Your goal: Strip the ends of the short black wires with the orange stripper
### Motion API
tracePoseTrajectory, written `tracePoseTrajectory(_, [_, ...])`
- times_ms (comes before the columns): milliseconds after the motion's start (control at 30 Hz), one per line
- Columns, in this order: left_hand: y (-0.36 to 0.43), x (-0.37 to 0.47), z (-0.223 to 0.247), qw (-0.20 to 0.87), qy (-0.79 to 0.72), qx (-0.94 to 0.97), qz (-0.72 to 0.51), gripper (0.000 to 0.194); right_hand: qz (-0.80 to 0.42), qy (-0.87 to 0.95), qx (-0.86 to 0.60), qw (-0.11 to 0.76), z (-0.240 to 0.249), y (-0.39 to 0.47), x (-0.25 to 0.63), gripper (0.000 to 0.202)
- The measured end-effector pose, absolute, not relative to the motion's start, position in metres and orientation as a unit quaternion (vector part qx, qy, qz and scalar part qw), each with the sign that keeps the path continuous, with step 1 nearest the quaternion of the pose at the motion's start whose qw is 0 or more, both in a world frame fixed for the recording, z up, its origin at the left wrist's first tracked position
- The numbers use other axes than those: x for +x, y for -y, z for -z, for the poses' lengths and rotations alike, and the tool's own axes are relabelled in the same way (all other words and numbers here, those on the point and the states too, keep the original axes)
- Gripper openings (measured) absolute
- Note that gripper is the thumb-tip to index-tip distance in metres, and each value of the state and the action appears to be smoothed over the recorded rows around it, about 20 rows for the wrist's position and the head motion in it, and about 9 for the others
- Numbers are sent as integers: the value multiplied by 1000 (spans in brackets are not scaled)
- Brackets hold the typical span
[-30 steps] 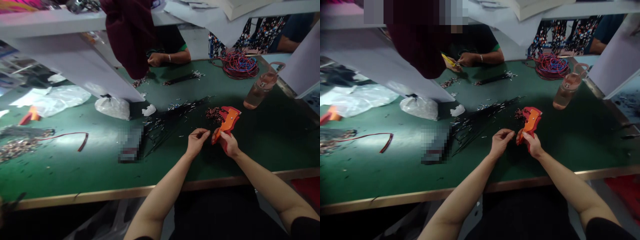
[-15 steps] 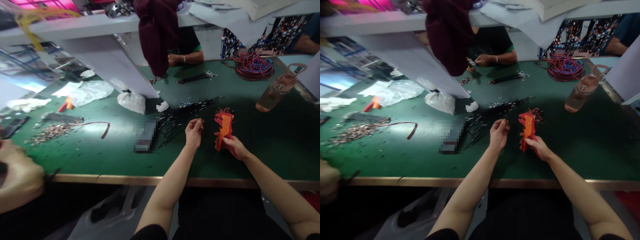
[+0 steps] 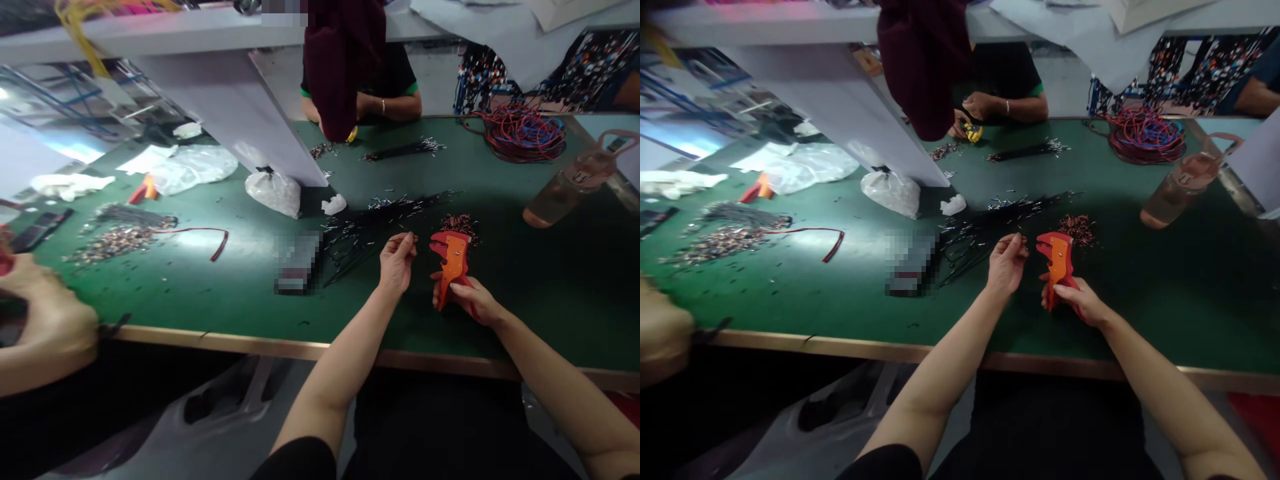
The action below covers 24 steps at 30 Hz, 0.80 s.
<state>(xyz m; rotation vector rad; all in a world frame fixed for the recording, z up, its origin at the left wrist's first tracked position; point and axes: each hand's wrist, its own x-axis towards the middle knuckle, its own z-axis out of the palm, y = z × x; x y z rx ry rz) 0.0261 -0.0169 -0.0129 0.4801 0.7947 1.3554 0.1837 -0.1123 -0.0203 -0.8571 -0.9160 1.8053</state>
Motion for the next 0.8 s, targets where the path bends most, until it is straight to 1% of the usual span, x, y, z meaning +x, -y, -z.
tracePoseTrajectory(367, [22,30,11,693,-368,206,-585,28,-707,381,-367,469,20,113,180,29])
tracePoseTrajectory(667, [21,30,9,687,-371,210,-589,27,-693,382,-391,471,19,114,178,30])
tracePoseTrajectory(800, [21,29,10,684,-369,211,-593,30,-690,390,-389,469,20,113,178,32])
